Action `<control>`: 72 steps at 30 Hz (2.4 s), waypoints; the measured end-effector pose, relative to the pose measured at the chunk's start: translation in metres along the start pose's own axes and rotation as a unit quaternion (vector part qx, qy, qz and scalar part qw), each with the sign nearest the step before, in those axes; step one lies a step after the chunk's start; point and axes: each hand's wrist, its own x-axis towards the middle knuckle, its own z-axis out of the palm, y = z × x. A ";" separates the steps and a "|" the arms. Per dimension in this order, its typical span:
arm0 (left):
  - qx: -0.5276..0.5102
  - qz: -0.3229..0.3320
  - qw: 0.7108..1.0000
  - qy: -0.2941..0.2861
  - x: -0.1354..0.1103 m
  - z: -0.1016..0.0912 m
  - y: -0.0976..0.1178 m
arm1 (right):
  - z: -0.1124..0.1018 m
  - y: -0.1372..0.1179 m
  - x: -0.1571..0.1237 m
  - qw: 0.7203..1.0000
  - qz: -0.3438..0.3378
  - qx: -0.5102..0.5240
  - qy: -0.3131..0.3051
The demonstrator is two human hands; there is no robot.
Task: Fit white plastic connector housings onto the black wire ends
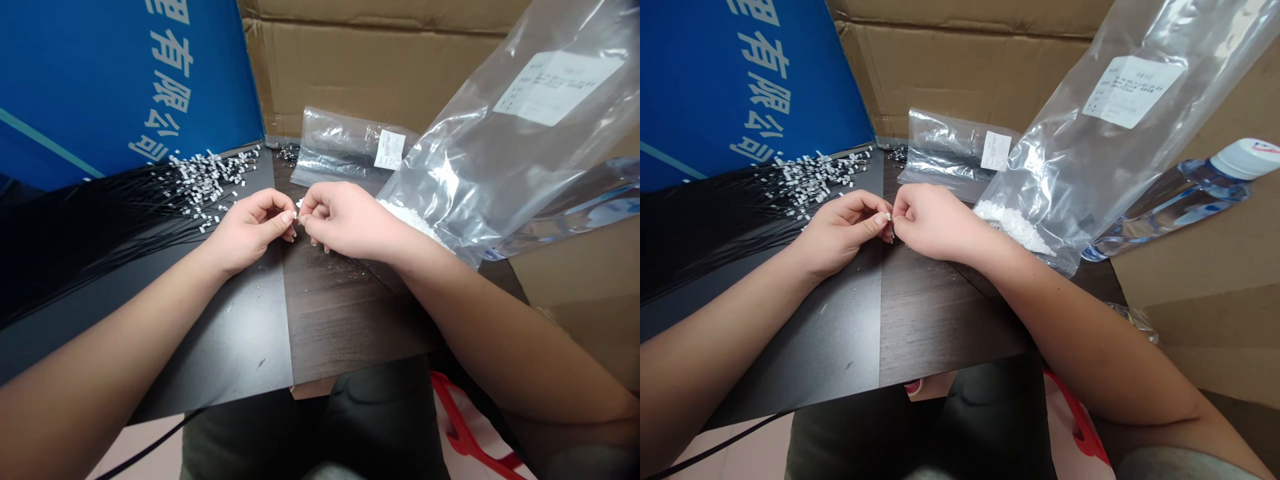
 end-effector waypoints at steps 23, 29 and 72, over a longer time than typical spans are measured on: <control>0.027 -0.008 0.999 0.020 -0.001 0.007 0.003 | 0.006 0.002 0.000 1.000 0.016 -0.009 0.011; 0.002 -0.009 1.000 0.016 -0.002 0.008 0.003 | 0.005 0.002 0.000 0.996 0.042 0.070 -0.028; -0.050 -0.020 0.998 0.022 -0.001 0.006 -0.004 | 0.003 0.011 0.006 0.979 0.064 0.180 -0.072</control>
